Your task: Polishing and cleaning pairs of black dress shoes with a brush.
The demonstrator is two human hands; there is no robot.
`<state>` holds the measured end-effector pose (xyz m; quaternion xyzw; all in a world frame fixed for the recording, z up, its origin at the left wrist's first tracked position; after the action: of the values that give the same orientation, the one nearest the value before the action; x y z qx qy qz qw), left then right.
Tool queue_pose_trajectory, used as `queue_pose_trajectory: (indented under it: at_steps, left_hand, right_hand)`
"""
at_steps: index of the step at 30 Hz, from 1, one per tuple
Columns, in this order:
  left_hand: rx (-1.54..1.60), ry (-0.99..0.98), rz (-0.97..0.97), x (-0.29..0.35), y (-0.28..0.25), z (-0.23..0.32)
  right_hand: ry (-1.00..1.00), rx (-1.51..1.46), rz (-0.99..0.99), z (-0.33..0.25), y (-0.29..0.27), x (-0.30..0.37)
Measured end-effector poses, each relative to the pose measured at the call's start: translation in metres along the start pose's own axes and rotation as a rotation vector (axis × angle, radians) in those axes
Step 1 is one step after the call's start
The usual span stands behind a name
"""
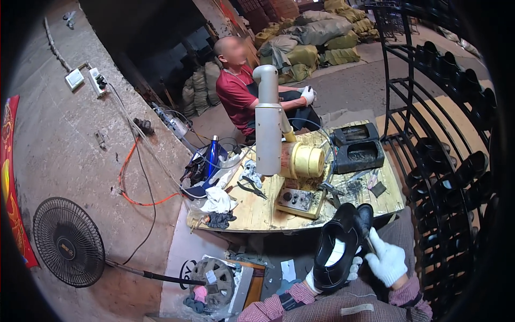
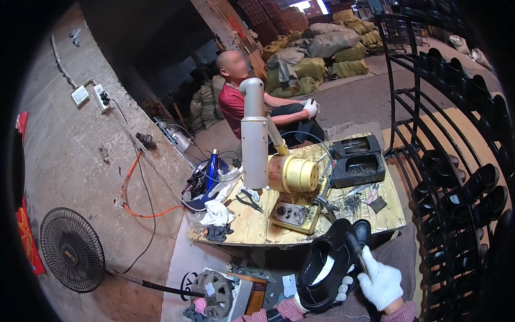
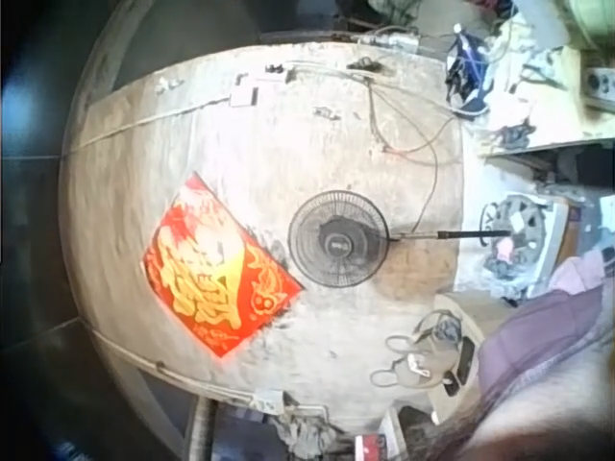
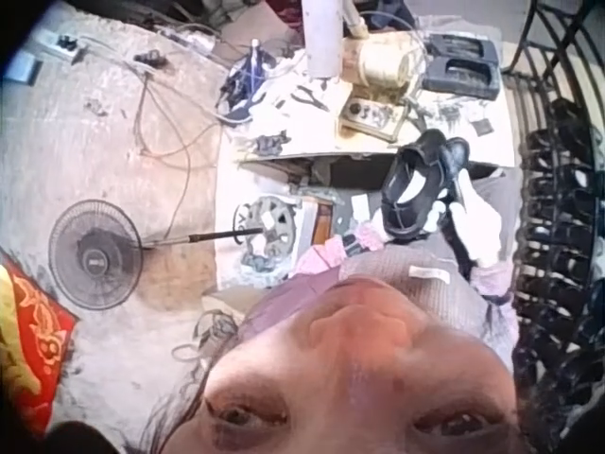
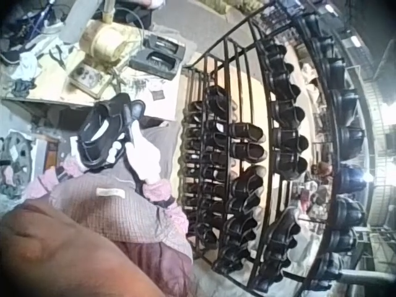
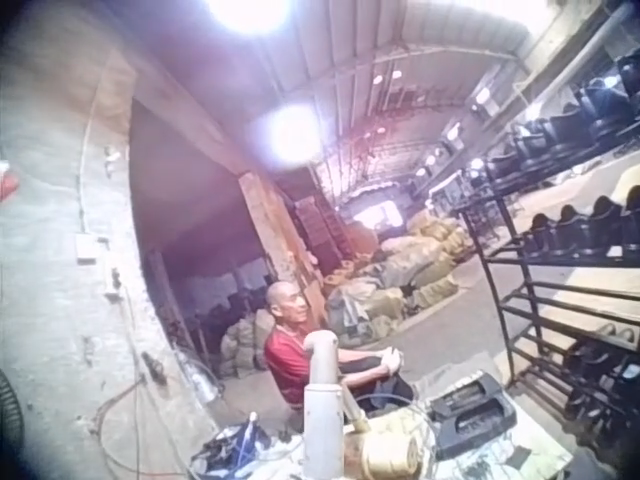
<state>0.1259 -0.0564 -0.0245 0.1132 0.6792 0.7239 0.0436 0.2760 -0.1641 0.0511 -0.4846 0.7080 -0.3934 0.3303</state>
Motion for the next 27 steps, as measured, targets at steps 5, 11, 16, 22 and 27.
queue_pose_trajectory:
  at_steps: [5,11,16,22,27]
  left_hand:
    - [0.068,0.019,-0.097,-0.003,0.003,-0.004]
    - [0.044,0.020,-0.071,-0.006,-0.009,-0.006]
    - [0.106,-0.007,-0.094,-0.006,-0.011,-0.007]
    - [0.059,0.032,-0.117,-0.005,0.006,-0.006]
    - [-0.014,0.054,0.013,-0.002,-0.003,-0.004]
  right_hand:
    - [-0.024,0.049,-0.023,-0.013,-0.019,0.030]
    - [-0.139,-0.193,0.277,0.002,0.003,-0.004]
    - [-0.104,0.033,0.095,-0.009,-0.005,0.021]
    - [-0.168,0.190,0.083,-0.028,-0.028,0.020]
    - [-0.248,0.219,0.261,-0.031,-0.025,0.005]
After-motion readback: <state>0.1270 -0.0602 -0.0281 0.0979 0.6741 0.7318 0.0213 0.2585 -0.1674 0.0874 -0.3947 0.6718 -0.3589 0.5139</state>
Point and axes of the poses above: each hand's wrist, its own x-axis away from the middle knuckle, its own y-axis out of the palm, z = x × y, the point moved 4 cm from there along -x, towards the middle knuckle, and after that the axes turned 11 degrees about -y, right-handed, at the moved point
